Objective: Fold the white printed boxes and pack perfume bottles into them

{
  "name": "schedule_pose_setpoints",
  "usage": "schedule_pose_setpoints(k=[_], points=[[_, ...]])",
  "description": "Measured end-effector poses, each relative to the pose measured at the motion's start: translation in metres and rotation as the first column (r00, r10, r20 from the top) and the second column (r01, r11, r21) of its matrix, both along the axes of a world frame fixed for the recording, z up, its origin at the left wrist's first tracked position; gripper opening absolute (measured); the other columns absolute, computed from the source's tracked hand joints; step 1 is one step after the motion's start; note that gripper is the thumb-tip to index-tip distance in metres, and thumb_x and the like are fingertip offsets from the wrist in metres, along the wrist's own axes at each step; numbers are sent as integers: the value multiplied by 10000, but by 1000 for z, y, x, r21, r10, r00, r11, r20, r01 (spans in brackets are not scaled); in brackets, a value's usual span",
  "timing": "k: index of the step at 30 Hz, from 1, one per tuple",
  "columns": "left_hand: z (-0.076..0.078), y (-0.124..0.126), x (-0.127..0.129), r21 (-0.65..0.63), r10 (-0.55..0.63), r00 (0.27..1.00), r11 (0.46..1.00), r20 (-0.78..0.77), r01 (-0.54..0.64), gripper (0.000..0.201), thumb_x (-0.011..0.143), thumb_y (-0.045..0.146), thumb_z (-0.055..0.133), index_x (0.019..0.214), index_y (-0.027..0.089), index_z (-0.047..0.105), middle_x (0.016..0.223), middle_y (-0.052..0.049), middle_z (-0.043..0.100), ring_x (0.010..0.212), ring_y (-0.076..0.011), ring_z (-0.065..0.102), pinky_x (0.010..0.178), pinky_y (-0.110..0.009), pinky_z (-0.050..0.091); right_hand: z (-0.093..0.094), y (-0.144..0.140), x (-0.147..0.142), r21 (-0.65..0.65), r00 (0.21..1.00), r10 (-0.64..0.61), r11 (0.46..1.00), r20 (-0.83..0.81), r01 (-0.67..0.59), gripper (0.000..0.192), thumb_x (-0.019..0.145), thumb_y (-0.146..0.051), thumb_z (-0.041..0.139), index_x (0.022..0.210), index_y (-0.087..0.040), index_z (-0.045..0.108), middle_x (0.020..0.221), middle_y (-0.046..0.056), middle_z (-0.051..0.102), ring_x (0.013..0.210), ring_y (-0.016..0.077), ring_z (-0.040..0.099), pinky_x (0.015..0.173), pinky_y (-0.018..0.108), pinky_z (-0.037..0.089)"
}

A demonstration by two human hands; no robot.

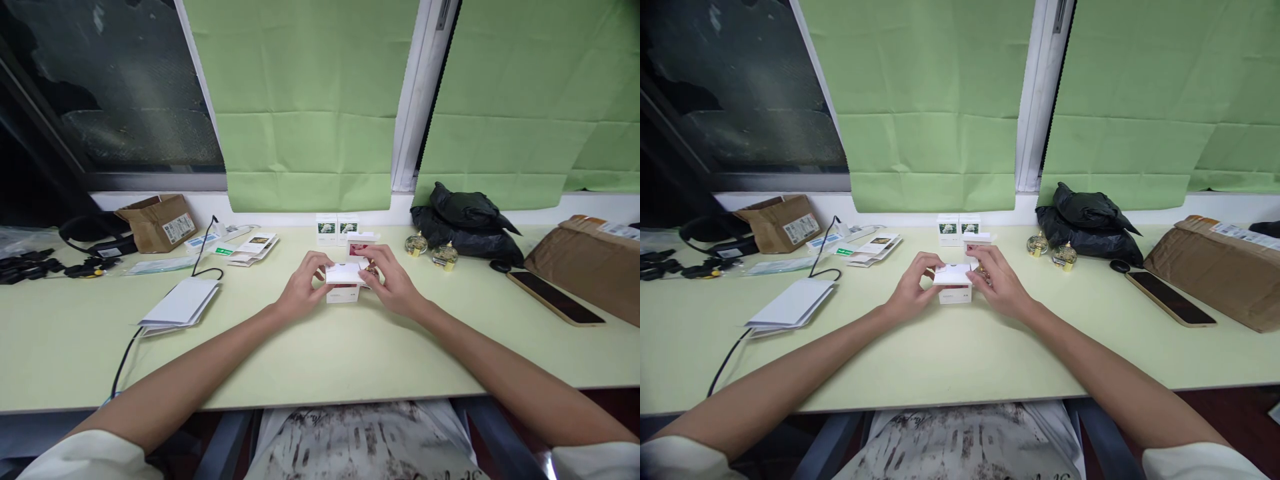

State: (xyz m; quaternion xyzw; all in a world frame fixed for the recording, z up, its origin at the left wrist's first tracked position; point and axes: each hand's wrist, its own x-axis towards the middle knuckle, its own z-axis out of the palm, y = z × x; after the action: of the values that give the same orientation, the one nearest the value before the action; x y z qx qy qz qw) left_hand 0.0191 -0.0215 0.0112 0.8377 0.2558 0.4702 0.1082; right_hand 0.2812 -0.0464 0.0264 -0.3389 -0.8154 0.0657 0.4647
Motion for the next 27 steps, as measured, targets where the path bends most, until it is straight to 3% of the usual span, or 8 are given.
schedule_pose_setpoints(k=[4,7,18,27], points=[[0,0,1,4,10,1000,1000,11,-10,300,974,184,660,1252,264,579,1217,-81,588,1085,-204,626,826,-343,585,-2,1,1,-26,989,-66,998,-135,63,347,1053,-409,567,1376,-283,543,1188,107,604,1055,273,643,910,473,611],[0,0,1,4,13,1000,1000,10,-13,297,975,196,671,1251,263,581,1224,-82,587,1072,-197,626,817,-334,583,-3,0,1,-24,980,-65,998,-185,62,293,1062,-386,551,1335,-280,548,1139,85,639,1019,260,658,923,475,597],[2,-1,1,19,13,1000,1000,3,-13,294,979,204,678,1248,261,574,1217,-81,588,1073,-193,617,810,-324,582,-2,-7,-5,-6,978,50,999,-203,-52,303,1074,-374,539,1365,-287,543,1337,116,611,1158,271,677,974,464,609],[3,-2,2,8,26,1000,1000,2,-26,246,999,263,673,1227,257,582,1219,-81,590,1072,-191,621,801,-321,576,-2,-11,-5,-66,979,84,993,-185,-97,276,1096,-384,497,1356,-297,527,1260,94,702,1189,267,696,969,457,608]])
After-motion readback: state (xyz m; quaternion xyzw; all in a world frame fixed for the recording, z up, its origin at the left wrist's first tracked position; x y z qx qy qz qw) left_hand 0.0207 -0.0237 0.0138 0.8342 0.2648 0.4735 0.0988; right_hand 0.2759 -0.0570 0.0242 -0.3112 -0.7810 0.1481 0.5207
